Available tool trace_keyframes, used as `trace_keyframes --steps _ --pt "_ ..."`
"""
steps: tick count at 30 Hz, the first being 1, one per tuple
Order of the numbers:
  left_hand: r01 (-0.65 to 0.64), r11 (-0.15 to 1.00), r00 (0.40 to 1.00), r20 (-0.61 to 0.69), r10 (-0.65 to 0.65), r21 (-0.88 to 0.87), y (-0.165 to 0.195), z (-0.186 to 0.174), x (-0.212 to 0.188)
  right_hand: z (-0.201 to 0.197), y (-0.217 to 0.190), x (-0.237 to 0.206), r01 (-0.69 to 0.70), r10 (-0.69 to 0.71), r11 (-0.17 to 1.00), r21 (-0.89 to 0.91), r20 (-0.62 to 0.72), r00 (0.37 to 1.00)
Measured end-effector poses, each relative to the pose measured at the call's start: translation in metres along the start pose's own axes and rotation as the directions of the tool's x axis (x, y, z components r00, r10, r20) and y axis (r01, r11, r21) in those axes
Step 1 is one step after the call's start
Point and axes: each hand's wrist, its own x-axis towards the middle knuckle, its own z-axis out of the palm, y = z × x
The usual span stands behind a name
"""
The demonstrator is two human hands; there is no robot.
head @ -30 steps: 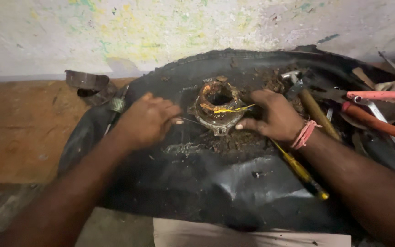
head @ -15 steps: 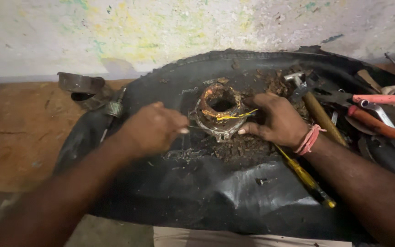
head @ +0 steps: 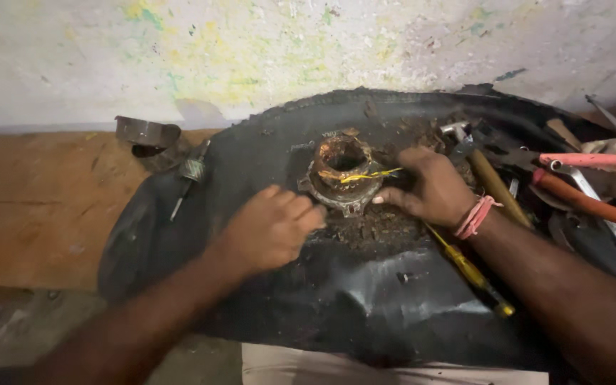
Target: The person uses a screwdriver and pliers to scrape and remove material from a cylindrical metal component with copper windings. They repeatedly scrape the surface, pull out debris, and adjust the component's position on a black work surface.
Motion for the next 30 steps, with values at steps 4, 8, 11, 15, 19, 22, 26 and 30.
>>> trace_keyframes --steps 4,8,11,15,19,22,26,30 --pt "0.276 0.875 0.822 -0.374 -0.429 -0.398 0.025 -0.012 0.001 -0.015 -0.014 -0.002 0.053 -0.055 0.998 -0.024 -0.074 0.996" --pt "0.391 0.683 0.701 -0.282 -0.655 -0.617 0.046 -0.027 0.012 -0.050 -0.049 -0.005 0.129 -0.136 0.991 -0.043 -0.245 0.960" --pt "0.318 0.739 0.720 -0.356 -0.596 -0.595 0.065 -0.029 0.026 -0.070 -0.088 -0.019 0.087 -0.042 0.974 0.208 -0.213 0.976" --pt "0.209 0.765 0.823 -0.313 -0.474 -0.609 0.096 -0.016 0.048 -0.061 -0.130 -0.028 0.009 0.116 0.845 0.535 -0.200 0.973" --pt "0.088 0.834 0.895 -0.325 -0.307 -0.544 0.082 -0.016 0.039 -0.066 -0.124 -0.044 -0.081 0.334 0.766 0.637 -0.288 0.897" --pt "0.401 0.806 0.862 -0.116 -0.492 -0.435 0.032 -0.026 0.029 -0.073 -0.102 -0.062 -0.067 0.509 0.417 0.907 -0.172 0.843" --pt "0.590 0.665 0.794 0.182 -0.580 -0.458 -0.012 -0.026 0.026 -0.057 -0.088 -0.079 -0.198 0.576 0.461 0.865 -0.122 0.808" --pt "0.389 0.696 0.907 0.120 -0.404 -0.603 -0.028 -0.013 0.035 -0.048 -0.092 -0.093 -0.195 0.495 0.582 0.789 -0.154 0.855"
